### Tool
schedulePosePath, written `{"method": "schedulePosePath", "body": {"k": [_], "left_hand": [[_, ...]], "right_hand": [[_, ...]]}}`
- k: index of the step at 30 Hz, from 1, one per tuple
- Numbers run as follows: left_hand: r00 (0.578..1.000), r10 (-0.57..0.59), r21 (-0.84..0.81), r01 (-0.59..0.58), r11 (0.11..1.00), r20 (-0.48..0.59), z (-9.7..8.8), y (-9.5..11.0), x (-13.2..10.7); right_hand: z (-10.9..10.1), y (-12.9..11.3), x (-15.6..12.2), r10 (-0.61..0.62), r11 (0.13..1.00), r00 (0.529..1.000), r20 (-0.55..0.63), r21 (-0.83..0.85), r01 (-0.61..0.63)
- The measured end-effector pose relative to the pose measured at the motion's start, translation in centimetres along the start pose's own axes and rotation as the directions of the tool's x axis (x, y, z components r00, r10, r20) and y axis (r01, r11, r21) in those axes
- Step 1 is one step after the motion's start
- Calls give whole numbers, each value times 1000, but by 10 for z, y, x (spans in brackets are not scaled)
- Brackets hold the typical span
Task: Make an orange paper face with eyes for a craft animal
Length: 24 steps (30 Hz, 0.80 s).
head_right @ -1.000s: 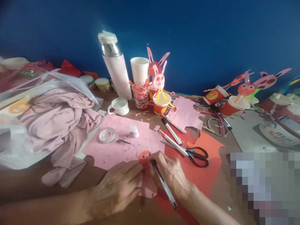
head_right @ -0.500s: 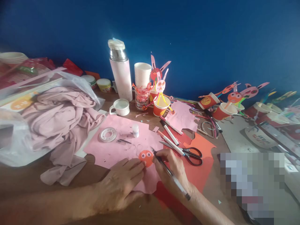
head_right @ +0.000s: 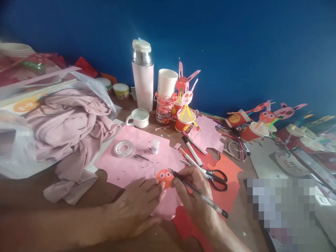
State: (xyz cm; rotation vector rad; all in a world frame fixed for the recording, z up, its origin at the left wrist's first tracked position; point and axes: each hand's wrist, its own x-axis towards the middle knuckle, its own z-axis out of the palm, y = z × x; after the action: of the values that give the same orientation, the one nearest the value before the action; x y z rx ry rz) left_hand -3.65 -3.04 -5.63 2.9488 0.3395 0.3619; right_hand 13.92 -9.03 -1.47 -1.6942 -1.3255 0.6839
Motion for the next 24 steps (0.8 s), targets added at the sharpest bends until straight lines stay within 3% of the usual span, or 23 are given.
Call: {"method": "schedulePosePath", "body": {"k": [4, 9, 15, 18, 21, 24], "left_hand": [[1000, -20, -2, 20, 1000, 16, -5, 2, 1], [999, -24, 3, 24, 1000, 36, -12, 1, 4], [998, -53, -37, 54, 998, 24, -12, 1, 6], [996, -75, -37, 74, 997, -37, -10, 2, 6], [992, -102, -48, 99, 994, -72, -7, 2, 6], [995, -91, -49, 90, 995, -34, -7, 0, 8]], "right_hand": [[13, 2, 14, 70, 997, 996, 56, 38, -72], [23, 22, 21, 108, 988, 994, 31, 105, -111], [23, 31, 20, 162, 985, 986, 46, 59, -165], [22, 28, 19, 185, 983, 982, 45, 3, -185], [23, 26, 17, 160, 983, 987, 22, -101, -157], [24, 28, 15, 62, 984, 996, 58, -170, -52]]}}
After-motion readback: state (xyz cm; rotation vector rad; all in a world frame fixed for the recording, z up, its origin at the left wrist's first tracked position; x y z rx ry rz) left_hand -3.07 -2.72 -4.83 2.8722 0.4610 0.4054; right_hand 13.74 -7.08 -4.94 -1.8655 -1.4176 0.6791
